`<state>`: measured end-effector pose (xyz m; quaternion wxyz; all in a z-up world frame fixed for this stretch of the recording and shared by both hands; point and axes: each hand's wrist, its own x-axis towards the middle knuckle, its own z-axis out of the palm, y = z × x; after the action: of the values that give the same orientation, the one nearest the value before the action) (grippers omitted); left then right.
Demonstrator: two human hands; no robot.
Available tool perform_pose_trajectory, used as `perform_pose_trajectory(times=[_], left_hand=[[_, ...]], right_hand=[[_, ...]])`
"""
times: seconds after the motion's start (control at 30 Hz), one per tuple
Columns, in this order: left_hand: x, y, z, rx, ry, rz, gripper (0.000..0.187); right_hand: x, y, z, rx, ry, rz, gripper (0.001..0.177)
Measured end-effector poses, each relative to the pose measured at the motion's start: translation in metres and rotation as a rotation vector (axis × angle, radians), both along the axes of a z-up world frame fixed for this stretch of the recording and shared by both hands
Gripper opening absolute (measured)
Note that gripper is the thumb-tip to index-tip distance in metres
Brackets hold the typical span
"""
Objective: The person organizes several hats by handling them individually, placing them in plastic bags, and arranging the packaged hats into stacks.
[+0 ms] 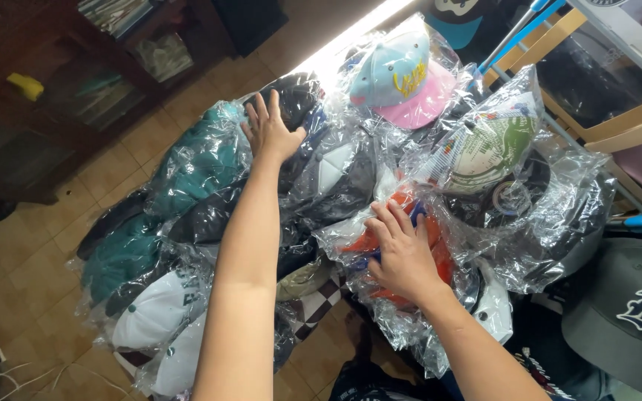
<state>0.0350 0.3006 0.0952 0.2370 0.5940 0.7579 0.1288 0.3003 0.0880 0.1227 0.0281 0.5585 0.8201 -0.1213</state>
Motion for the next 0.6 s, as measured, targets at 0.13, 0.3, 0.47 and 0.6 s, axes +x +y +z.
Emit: perform_pose_trajectory(times=[0.13, 0.3, 0.47, 0.6], left_hand=[[-0.001, 0.004, -0.024, -0.113, -0.052, -0.004, 0.104], [0.016, -0.027, -0.047, 0.273, 0.069, -0.274, 0.050], [0.015, -0.050, -0.050, 0.256, 0.063, -0.327, 0.058], [0.012, -0.046, -0.060, 0.244, 0.028, -0.321, 0.057]], right_hand=[[0.002, 0.000, -0.001, -0.018, 0.000, 0.010, 0.074], [0.000, 0.002, -0.003, 0.006, 0.002, 0.011, 0.076], [0.001, 0.000, -0.004, -0.007, 0.017, 0.009, 0.074], [0.000, 0.000, -0.007, 0.013, 0.026, 0.009, 0.076]])
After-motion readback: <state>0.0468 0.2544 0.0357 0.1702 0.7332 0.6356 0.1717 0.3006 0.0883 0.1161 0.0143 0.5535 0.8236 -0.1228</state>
